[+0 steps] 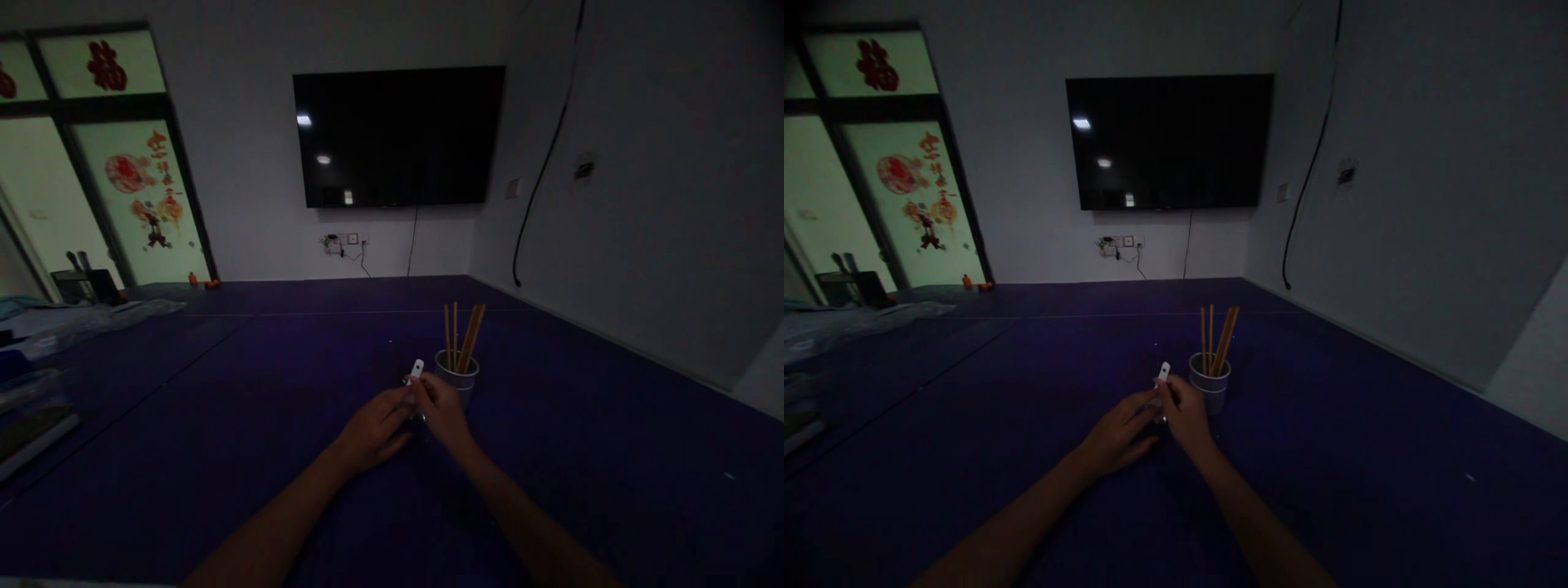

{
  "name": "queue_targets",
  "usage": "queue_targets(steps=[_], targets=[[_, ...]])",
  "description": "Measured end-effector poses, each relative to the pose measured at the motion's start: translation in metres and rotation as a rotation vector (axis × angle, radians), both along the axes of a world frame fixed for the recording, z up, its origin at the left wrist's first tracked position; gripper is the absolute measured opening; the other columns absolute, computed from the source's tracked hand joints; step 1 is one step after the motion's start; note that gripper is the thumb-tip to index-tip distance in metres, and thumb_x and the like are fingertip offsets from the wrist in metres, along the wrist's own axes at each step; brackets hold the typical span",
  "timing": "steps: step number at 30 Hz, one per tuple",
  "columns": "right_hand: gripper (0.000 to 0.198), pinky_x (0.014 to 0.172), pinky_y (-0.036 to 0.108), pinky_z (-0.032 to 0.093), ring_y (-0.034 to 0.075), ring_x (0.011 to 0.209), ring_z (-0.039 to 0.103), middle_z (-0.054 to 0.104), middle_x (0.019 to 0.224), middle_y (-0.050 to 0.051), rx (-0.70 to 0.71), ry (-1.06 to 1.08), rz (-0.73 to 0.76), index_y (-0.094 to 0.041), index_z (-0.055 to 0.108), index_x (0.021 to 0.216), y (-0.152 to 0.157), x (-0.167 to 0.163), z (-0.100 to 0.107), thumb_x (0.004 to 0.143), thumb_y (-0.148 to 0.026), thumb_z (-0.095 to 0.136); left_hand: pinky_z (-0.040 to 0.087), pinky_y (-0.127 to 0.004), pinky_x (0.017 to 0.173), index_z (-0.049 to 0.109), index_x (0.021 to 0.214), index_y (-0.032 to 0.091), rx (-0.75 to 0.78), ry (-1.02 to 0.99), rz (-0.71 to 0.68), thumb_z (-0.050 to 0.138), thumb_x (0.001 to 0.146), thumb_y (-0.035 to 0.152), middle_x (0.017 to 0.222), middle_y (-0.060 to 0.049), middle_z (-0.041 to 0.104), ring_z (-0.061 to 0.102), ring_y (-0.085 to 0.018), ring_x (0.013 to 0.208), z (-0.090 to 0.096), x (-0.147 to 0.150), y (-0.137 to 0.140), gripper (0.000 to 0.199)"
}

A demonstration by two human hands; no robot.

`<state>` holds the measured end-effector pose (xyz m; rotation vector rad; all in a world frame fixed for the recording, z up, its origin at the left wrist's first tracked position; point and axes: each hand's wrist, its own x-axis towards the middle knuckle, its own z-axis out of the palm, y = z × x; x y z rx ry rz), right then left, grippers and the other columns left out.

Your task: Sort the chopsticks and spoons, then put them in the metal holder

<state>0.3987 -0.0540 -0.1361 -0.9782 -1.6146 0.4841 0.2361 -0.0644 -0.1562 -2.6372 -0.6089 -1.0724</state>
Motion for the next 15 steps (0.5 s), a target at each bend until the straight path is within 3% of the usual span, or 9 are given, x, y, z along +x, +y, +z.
queue_targets(steps=[2, 4, 8, 12, 15], targets=[[0.038, 0.056, 0.025, 0.043, 0.017, 0.060, 0.058, 0.064, 0.067, 0.003, 0.078, 0.008, -0.111, -0.016, 0.064, 0.086, -0.008, 0.003, 0.006, 0.086, -0.046, 0.040, 0.042, -0.038, 0.100, 0.041, 0.128, 0.015, 0.000, 0.024, 0.050, 0.049, 0.086, 0.029, 0.137, -0.018, 0.042, 0.036, -0.023, 0.130, 0.001, -0.001, -0.002, 0.045], [0.040, 0.061, 0.027, 0.044, 0.018, 0.066, 0.060, 0.067, 0.075, 0.006, 0.166, 0.013, -0.318, -0.017, 0.064, 0.086, -0.012, 0.011, 0.012, 0.087, -0.047, 0.038, 0.042, -0.039, 0.099, 0.041, 0.128, 0.017, -0.016, 0.046, 0.102, 0.047, 0.087, 0.033, 0.139, -0.018, 0.039, 0.038, -0.024, 0.129, 0.001, -0.002, -0.003, 0.044], [0.046, 0.066, 0.028, 0.044, 0.019, 0.068, 0.061, 0.067, 0.077, 0.009, 0.238, 0.090, -0.651, -0.016, 0.061, 0.077, -0.008, 0.034, 0.022, 0.087, -0.052, 0.034, 0.044, -0.038, 0.096, 0.045, 0.126, 0.019, -0.071, 0.076, 0.146, 0.041, 0.089, 0.033, 0.138, -0.014, 0.043, 0.044, -0.022, 0.124, 0.002, -0.002, -0.005, 0.039], [0.050, 0.062, 0.027, 0.043, 0.019, 0.066, 0.061, 0.066, 0.073, 0.009, 0.207, 0.207, -0.737, -0.014, 0.062, 0.089, 0.006, 0.054, 0.026, 0.086, -0.055, 0.036, 0.045, -0.037, 0.096, 0.051, 0.118, 0.018, -0.121, 0.078, 0.157, 0.042, 0.089, 0.032, 0.132, -0.013, 0.049, 0.048, -0.021, 0.119, 0.000, -0.002, -0.003, 0.033], [0.049, 0.058, 0.026, 0.042, 0.018, 0.062, 0.060, 0.065, 0.070, 0.008, 0.146, 0.254, -0.722, -0.013, 0.063, 0.085, 0.014, 0.061, 0.025, 0.084, -0.056, 0.040, 0.045, -0.037, 0.095, 0.055, 0.112, 0.018, -0.141, 0.077, 0.176, 0.042, 0.088, 0.032, 0.130, -0.012, 0.052, 0.051, -0.021, 0.116, -0.003, -0.003, -0.002, 0.030]])
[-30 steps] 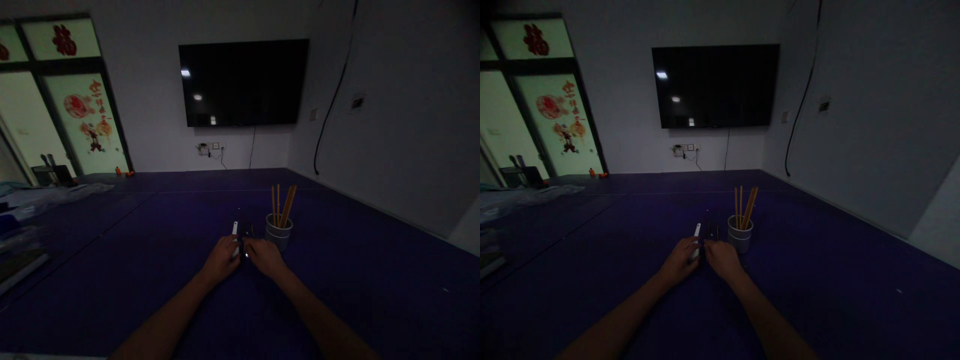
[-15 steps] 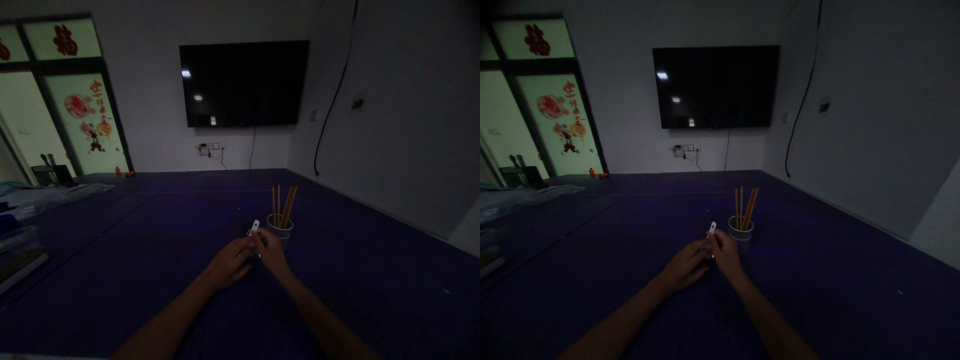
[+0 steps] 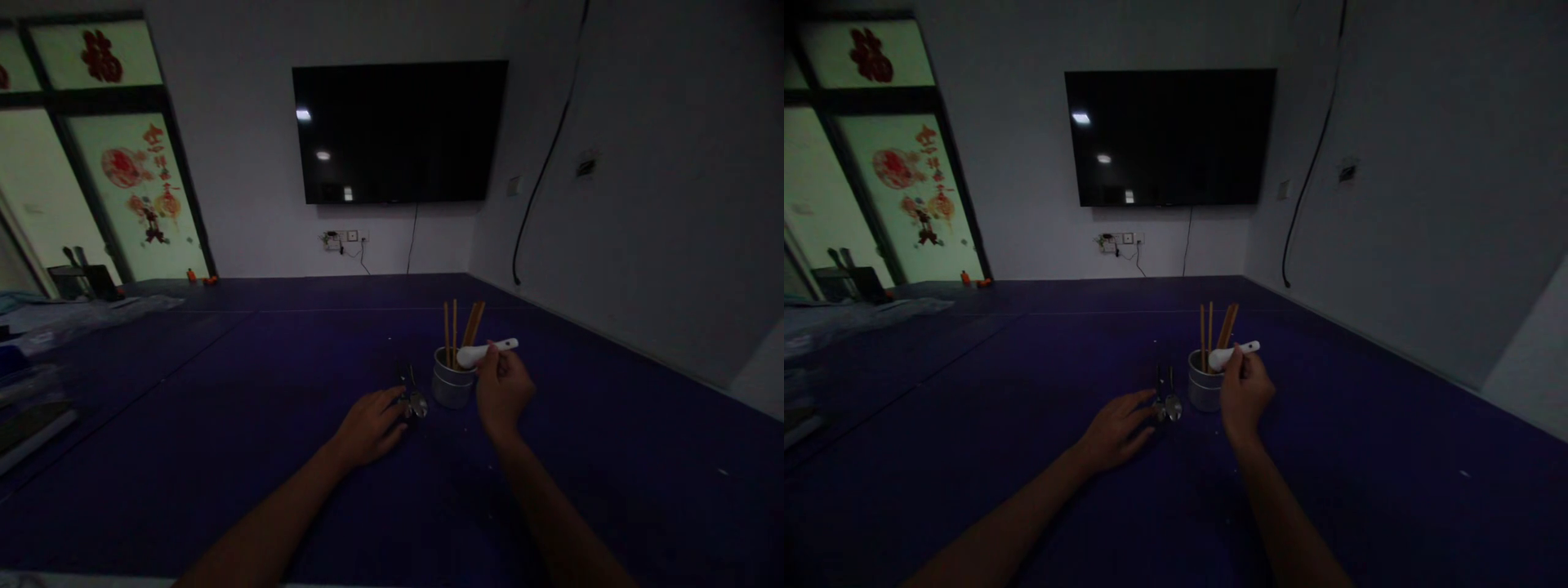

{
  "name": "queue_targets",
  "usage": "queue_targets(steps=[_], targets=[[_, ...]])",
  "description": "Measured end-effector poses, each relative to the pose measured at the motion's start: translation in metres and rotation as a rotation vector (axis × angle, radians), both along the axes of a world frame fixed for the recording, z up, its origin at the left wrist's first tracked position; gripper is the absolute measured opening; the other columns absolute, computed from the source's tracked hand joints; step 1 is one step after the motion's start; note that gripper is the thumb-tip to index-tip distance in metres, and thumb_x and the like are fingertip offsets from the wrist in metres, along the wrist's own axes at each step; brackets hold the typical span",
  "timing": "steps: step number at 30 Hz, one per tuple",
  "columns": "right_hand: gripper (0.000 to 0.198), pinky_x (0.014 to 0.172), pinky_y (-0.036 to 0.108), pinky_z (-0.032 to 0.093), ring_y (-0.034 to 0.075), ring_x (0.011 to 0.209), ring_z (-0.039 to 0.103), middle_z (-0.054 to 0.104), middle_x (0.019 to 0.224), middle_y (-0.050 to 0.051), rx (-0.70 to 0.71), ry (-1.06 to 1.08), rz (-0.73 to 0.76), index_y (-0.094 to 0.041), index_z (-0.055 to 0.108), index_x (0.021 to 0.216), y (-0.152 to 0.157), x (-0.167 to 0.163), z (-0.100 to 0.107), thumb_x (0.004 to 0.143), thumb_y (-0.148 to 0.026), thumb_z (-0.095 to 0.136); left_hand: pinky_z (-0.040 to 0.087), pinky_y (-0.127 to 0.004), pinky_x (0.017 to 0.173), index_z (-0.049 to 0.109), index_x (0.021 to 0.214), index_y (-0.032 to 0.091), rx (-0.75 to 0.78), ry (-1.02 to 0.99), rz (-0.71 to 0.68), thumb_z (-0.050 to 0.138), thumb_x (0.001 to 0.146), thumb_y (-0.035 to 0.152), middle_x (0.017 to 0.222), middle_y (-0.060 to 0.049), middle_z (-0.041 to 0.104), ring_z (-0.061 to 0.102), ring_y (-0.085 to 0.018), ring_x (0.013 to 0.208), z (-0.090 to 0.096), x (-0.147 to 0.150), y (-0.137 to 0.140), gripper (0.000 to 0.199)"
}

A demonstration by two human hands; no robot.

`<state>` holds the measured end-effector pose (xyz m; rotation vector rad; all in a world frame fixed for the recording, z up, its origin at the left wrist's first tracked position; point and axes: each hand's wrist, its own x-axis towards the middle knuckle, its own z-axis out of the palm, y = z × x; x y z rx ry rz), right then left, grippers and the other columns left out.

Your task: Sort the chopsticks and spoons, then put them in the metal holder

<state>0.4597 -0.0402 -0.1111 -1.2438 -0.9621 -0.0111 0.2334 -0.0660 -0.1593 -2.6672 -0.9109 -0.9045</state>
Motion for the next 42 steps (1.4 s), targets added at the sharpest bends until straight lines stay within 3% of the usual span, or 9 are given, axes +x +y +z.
queue_targets(steps=[7, 12, 22, 33, 42], targets=[[0.045, 0.057, 0.027, 0.040, 0.019, 0.061, 0.060, 0.067, 0.069, 0.010, -0.114, -0.018, 0.032, -0.014, 0.062, 0.069, 0.007, 0.005, -0.007, 0.081, -0.053, 0.042, 0.047, -0.038, 0.093, 0.056, 0.108, 0.019, -0.027, -0.014, 0.004, 0.044, 0.087, 0.029, 0.125, -0.010, 0.055, 0.054, -0.020, 0.111, -0.005, -0.001, 0.003, 0.026], [0.041, 0.059, 0.028, 0.039, 0.021, 0.066, 0.061, 0.069, 0.077, 0.013, -0.222, -0.091, -0.025, -0.014, 0.067, 0.074, 0.009, 0.008, -0.009, 0.081, -0.047, 0.043, 0.047, -0.036, 0.091, 0.057, 0.106, 0.019, -0.025, -0.032, -0.004, 0.044, 0.087, 0.029, 0.120, -0.010, 0.058, 0.055, -0.019, 0.108, -0.006, 0.000, 0.003, 0.025], [0.040, 0.051, 0.027, 0.034, 0.020, 0.057, 0.057, 0.067, 0.067, 0.009, -0.314, -0.104, -0.136, -0.013, 0.070, 0.083, 0.010, 0.011, -0.009, 0.076, -0.046, 0.049, 0.047, -0.035, 0.090, 0.057, 0.104, 0.021, -0.076, -0.004, 0.010, 0.043, 0.087, 0.029, 0.118, -0.008, 0.059, 0.055, -0.018, 0.108, -0.008, -0.001, 0.005, 0.024], [0.034, 0.049, 0.027, 0.033, 0.022, 0.062, 0.061, 0.070, 0.074, 0.010, -0.449, -0.134, -0.163, -0.017, 0.071, 0.082, 0.010, 0.019, -0.010, 0.070, -0.045, 0.057, 0.047, -0.035, 0.089, 0.059, 0.105, 0.021, -0.090, 0.009, 0.015, 0.041, 0.088, 0.030, 0.116, -0.008, 0.060, 0.056, -0.018, 0.106, -0.010, -0.002, 0.006, 0.027], [0.036, 0.052, 0.027, 0.035, 0.023, 0.071, 0.062, 0.071, 0.083, 0.009, -0.571, -0.141, -0.095, -0.021, 0.070, 0.096, 0.013, 0.018, -0.011, 0.066, -0.039, 0.061, 0.047, -0.034, 0.088, 0.059, 0.104, 0.021, -0.114, 0.014, -0.004, 0.040, 0.088, 0.030, 0.114, -0.008, 0.061, 0.057, -0.018, 0.104, -0.008, -0.002, 0.007, 0.026]])
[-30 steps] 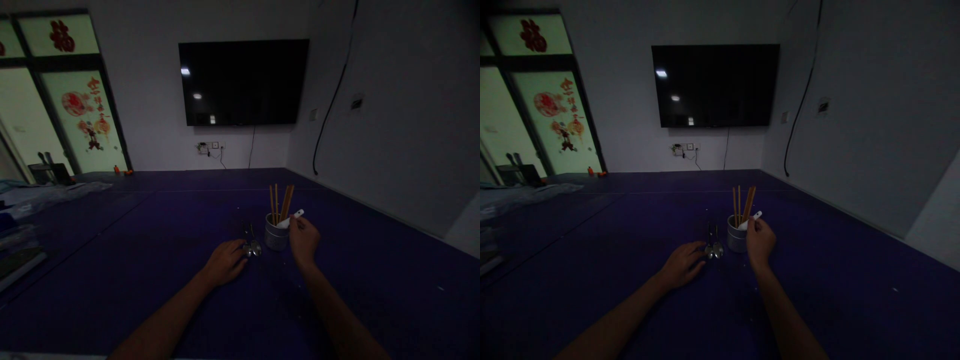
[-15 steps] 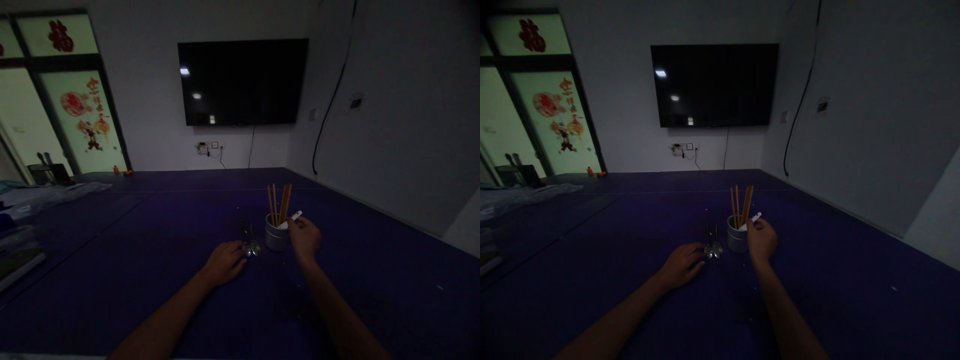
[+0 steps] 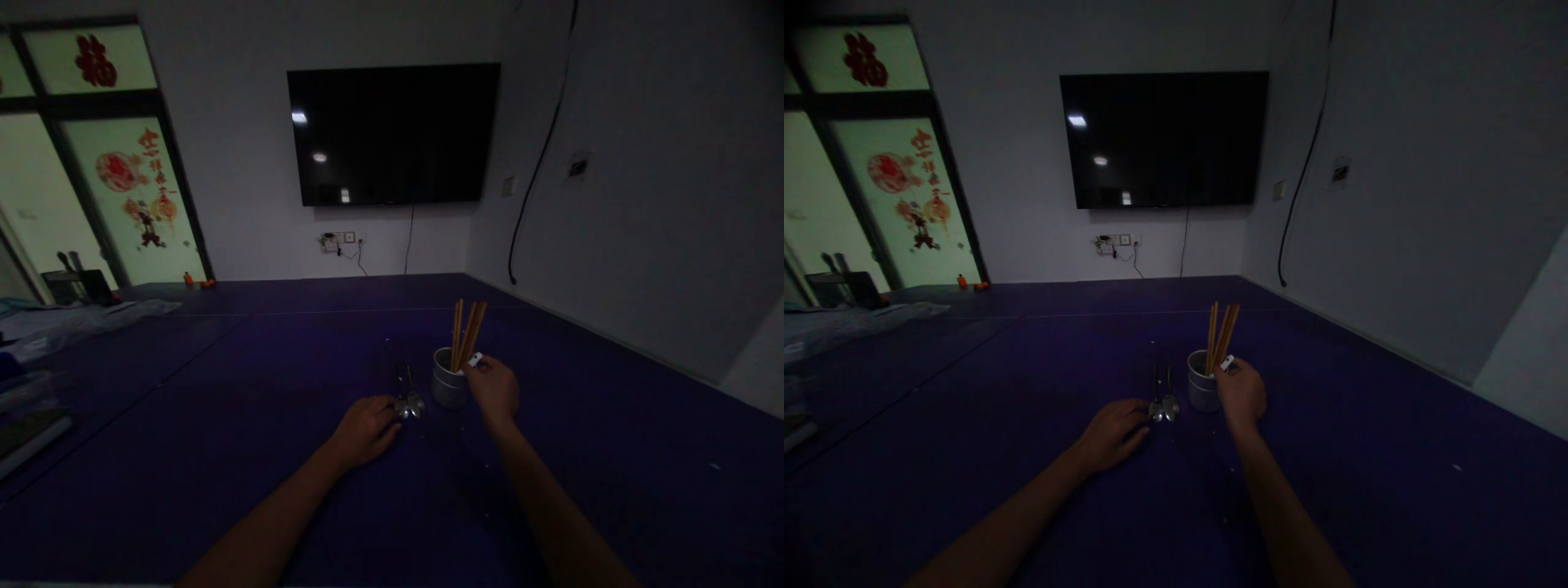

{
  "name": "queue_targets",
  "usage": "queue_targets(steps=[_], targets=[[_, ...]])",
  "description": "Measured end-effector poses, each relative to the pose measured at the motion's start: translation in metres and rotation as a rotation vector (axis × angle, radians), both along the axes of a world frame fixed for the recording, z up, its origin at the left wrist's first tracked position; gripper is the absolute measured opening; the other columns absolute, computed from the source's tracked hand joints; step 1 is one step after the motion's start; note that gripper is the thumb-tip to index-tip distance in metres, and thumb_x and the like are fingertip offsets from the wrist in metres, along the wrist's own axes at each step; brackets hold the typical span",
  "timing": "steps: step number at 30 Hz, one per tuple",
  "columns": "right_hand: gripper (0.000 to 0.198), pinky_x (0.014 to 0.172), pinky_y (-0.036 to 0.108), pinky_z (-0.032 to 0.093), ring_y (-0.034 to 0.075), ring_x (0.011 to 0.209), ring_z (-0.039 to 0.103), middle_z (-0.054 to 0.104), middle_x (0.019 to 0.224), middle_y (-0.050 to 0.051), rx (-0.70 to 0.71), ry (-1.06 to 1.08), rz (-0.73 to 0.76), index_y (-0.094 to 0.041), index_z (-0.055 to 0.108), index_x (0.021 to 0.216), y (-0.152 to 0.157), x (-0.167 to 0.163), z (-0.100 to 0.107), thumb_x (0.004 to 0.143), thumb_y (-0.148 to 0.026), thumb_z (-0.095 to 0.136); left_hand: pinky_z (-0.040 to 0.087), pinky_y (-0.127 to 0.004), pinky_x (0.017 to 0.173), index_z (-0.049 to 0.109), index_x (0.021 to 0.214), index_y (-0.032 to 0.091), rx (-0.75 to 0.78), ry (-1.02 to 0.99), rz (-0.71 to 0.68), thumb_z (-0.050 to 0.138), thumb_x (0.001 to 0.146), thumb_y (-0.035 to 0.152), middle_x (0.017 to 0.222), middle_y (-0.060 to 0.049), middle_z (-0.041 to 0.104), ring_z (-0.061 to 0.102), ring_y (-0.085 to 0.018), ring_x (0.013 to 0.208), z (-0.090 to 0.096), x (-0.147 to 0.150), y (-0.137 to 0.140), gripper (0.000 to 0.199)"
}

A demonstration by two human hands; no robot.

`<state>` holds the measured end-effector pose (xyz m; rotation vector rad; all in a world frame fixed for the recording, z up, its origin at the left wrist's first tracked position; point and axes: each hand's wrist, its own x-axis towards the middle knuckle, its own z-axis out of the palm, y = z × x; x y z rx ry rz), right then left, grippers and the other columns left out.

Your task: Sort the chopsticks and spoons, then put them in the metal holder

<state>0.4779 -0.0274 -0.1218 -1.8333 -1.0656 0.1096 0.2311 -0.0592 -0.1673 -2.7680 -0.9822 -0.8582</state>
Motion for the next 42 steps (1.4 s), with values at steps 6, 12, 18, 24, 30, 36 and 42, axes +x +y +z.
queue_targets(steps=[6, 12, 18, 24, 30, 36, 42], targets=[[0.038, 0.055, 0.028, 0.038, 0.023, 0.073, 0.063, 0.070, 0.081, 0.009, -0.002, 0.025, 0.034, -0.019, 0.069, 0.100, -0.001, 0.000, 0.002, 0.069, -0.038, 0.058, 0.047, -0.033, 0.087, 0.058, 0.102, 0.020, -0.004, 0.021, 0.020, 0.042, 0.088, 0.030, 0.112, -0.007, 0.062, 0.057, -0.018, 0.103, -0.001, 0.001, 0.000, 0.024], [0.043, 0.054, 0.028, 0.039, 0.022, 0.065, 0.062, 0.070, 0.076, 0.009, 0.063, 0.058, 0.106, -0.016, 0.069, 0.103, 0.009, 0.005, -0.006, 0.072, -0.042, 0.054, 0.047, -0.032, 0.085, 0.059, 0.100, 0.020, -0.008, 0.031, 0.017, 0.042, 0.088, 0.029, 0.110, -0.007, 0.062, 0.059, -0.017, 0.099, 0.001, 0.001, -0.001, 0.022], [0.043, 0.065, 0.028, 0.046, 0.022, 0.075, 0.066, 0.071, 0.088, 0.013, 0.177, 0.159, 0.255, -0.013, 0.069, 0.104, 0.025, 0.014, -0.021, 0.074, -0.040, 0.053, 0.047, -0.031, 0.084, 0.058, 0.098, 0.018, -0.001, 0.039, 0.010, 0.042, 0.088, 0.028, 0.107, -0.007, 0.063, 0.059, -0.017, 0.098, 0.000, 0.000, 0.000, 0.022], [0.044, 0.079, 0.032, 0.047, 0.024, 0.092, 0.064, 0.069, 0.100, 0.014, 0.253, 0.190, 0.295, -0.012, 0.070, 0.101, 0.030, 0.015, -0.024, 0.076, -0.043, 0.051, 0.047, -0.031, 0.083, 0.058, 0.098, 0.019, -0.009, 0.049, 0.009, 0.042, 0.088, 0.029, 0.103, -0.006, 0.064, 0.059, -0.017, 0.096, -0.001, 0.000, 0.001, 0.022], [0.049, 0.072, 0.034, 0.046, 0.027, 0.088, 0.064, 0.070, 0.095, 0.015, 0.200, 0.037, 0.239, -0.013, 0.070, 0.099, 0.022, 0.013, -0.019, 0.083, -0.049, 0.042, 0.046, -0.030, 0.083, 0.058, 0.098, 0.019, -0.030, 0.073, 0.009, 0.041, 0.088, 0.030, 0.102, -0.006, 0.064, 0.059, -0.016, 0.096, 0.000, 0.000, 0.001, 0.022], [0.056, 0.070, 0.034, 0.042, 0.027, 0.083, 0.061, 0.068, 0.091, 0.016, 0.216, -0.140, 0.050, -0.009, 0.065, 0.111, 0.006, 0.002, -0.004, 0.085, -0.051, 0.038, 0.045, -0.030, 0.082, 0.059, 0.099, 0.019, -0.041, 0.104, 0.014, 0.039, 0.089, 0.032, 0.099, -0.007, 0.064, 0.059, -0.016, 0.094, -0.001, 0.000, 0.003, 0.025], [0.051, 0.073, 0.031, 0.042, 0.022, 0.083, 0.061, 0.067, 0.096, 0.013, 0.426, -0.298, 0.081, -0.012, 0.062, 0.114, -0.017, -0.028, 0.007, 0.090, -0.045, 0.031, 0.044, -0.030, 0.082, 0.059, 0.099, 0.020, -0.038, 0.127, 0.038, 0.038, 0.090, 0.032, 0.095, -0.007, 0.064, 0.058, -0.017, 0.092, -0.004, 0.001, 0.003, 0.026]])
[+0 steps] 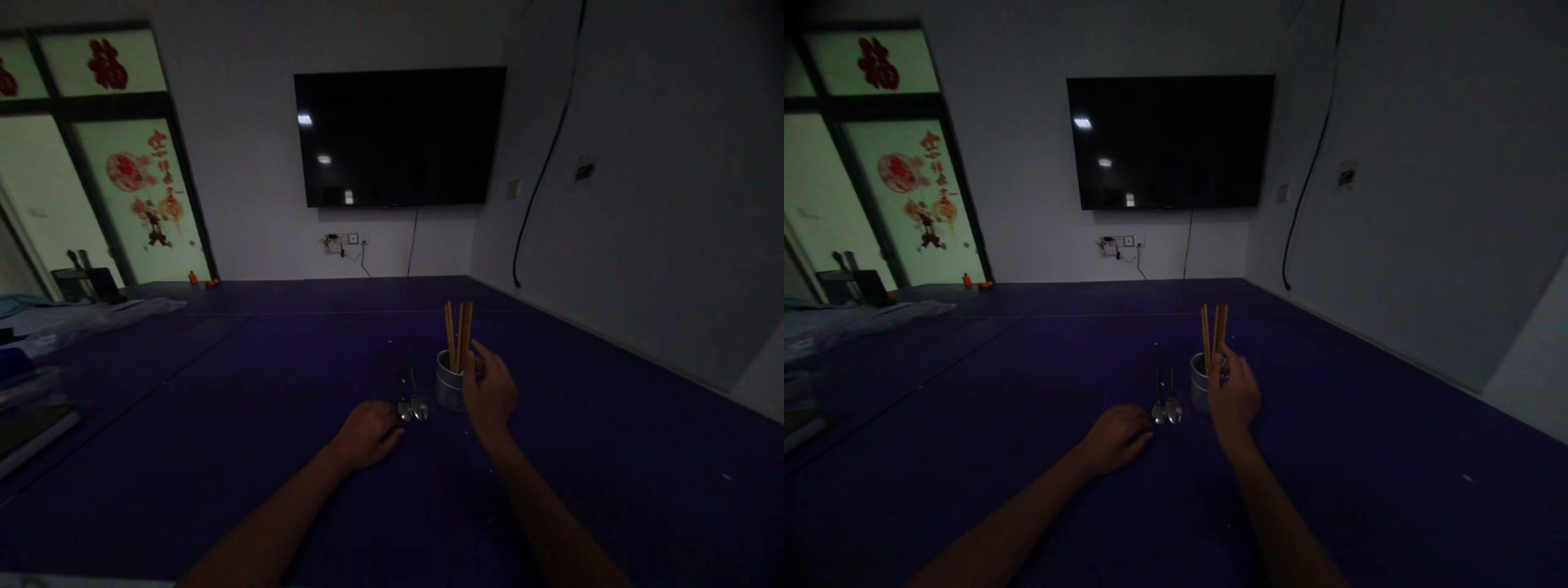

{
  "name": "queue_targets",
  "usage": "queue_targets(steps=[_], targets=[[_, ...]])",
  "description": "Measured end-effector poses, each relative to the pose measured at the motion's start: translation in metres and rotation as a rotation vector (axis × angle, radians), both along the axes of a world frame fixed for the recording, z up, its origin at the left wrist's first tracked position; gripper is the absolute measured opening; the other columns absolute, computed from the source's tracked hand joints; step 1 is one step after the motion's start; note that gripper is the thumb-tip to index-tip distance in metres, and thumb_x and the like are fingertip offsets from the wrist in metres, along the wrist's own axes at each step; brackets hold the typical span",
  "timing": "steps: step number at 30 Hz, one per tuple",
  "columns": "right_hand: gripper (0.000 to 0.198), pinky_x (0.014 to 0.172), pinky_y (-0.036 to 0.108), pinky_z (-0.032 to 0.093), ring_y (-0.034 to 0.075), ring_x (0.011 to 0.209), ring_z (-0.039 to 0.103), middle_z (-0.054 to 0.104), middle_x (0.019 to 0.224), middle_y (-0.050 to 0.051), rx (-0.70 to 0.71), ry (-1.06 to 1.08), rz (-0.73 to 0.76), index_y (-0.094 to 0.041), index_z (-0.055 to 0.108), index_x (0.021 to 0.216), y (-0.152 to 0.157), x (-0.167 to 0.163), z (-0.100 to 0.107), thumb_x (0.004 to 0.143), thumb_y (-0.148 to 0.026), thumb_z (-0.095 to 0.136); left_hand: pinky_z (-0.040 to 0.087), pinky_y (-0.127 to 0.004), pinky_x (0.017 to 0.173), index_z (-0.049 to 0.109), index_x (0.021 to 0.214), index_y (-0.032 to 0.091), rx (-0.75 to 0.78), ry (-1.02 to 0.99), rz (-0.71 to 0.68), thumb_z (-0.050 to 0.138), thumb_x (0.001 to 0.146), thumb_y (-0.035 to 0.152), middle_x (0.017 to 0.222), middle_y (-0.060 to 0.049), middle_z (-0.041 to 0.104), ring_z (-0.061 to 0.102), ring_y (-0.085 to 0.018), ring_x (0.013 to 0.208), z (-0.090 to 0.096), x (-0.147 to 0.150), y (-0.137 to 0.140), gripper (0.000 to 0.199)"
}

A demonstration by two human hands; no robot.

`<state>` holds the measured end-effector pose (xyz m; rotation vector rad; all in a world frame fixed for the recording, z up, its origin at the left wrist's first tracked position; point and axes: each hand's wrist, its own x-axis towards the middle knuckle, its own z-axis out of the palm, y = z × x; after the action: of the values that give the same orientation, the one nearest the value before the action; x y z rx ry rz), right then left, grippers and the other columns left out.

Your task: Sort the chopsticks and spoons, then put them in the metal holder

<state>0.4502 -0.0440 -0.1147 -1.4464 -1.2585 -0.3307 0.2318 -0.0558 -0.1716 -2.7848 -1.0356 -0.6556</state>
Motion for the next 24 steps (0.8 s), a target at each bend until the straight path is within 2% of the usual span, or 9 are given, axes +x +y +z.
queue_targets(steps=[2, 5, 8, 12, 19, 24], targets=[[0.048, 0.074, 0.029, 0.042, 0.021, 0.084, 0.062, 0.068, 0.096, 0.011, -0.058, -0.113, 0.101, -0.016, 0.063, 0.111, -0.007, -0.015, -0.002, 0.091, -0.044, 0.031, 0.044, -0.030, 0.080, 0.059, 0.098, 0.020, 0.004, 0.013, 0.011, 0.039, 0.089, 0.032, 0.094, -0.007, 0.064, 0.058, -0.017, 0.091, 0.001, 0.001, 0.000, 0.025], [0.043, 0.069, 0.028, 0.044, 0.020, 0.077, 0.064, 0.069, 0.086, 0.007, -0.344, -0.266, 0.169, -0.021, 0.060, 0.117, -0.016, -0.035, -0.007, 0.091, -0.045, 0.035, 0.044, -0.030, 0.077, 0.059, 0.094, 0.018, 0.006, 0.050, 0.028, 0.039, 0.088, 0.030, 0.091, -0.007, 0.064, 0.058, -0.017, 0.087, 0.004, 0.002, -0.001, 0.024], [0.041, 0.069, 0.029, 0.044, 0.021, 0.079, 0.066, 0.069, 0.085, 0.008, -0.627, -0.365, 0.191, -0.022, 0.055, 0.123, -0.019, -0.045, -0.012, 0.089, -0.041, 0.042, 0.044, -0.030, 0.076, 0.059, 0.095, 0.018, -0.008, 0.066, 0.019, 0.039, 0.088, 0.029, 0.091, -0.006, 0.064, 0.058, -0.017, 0.085, 0.006, 0.002, -0.001, 0.023], [0.033, 0.071, 0.030, 0.045, 0.024, 0.087, 0.066, 0.069, 0.094, 0.011, -0.844, -0.413, 0.220, -0.020, 0.060, 0.112, -0.016, -0.045, -0.019, 0.087, -0.036, 0.047, 0.043, -0.030, 0.078, 0.058, 0.096, 0.019, -0.035, 0.056, 0.007, 0.040, 0.088, 0.029, 0.092, -0.006, 0.064, 0.058, -0.016, 0.087, 0.007, 0.002, -0.001, 0.022], [0.031, 0.075, 0.030, 0.044, 0.025, 0.096, 0.064, 0.069, 0.095, 0.012, -0.941, -0.411, 0.243, -0.019, 0.065, 0.104, -0.008, -0.041, -0.030, 0.087, -0.040, 0.048, 0.044, -0.030, 0.076, 0.059, 0.090, 0.018, -0.038, 0.061, 0.028, 0.039, 0.088, 0.030, 0.090, -0.007, 0.063, 0.058, -0.017, 0.086, 0.007, 0.002, -0.002, 0.023], [0.029, 0.073, 0.031, 0.045, 0.025, 0.094, 0.065, 0.069, 0.095, 0.013, -0.909, -0.428, 0.236, -0.018, 0.065, 0.101, -0.006, -0.040, -0.034, 0.086, -0.037, 0.049, 0.044, -0.030, 0.076, 0.059, 0.091, 0.018, -0.011, 0.050, 0.025, 0.039, 0.088, 0.029, 0.089, -0.006, 0.064, 0.058, -0.017, 0.086, 0.006, 0.002, -0.002, 0.022]])
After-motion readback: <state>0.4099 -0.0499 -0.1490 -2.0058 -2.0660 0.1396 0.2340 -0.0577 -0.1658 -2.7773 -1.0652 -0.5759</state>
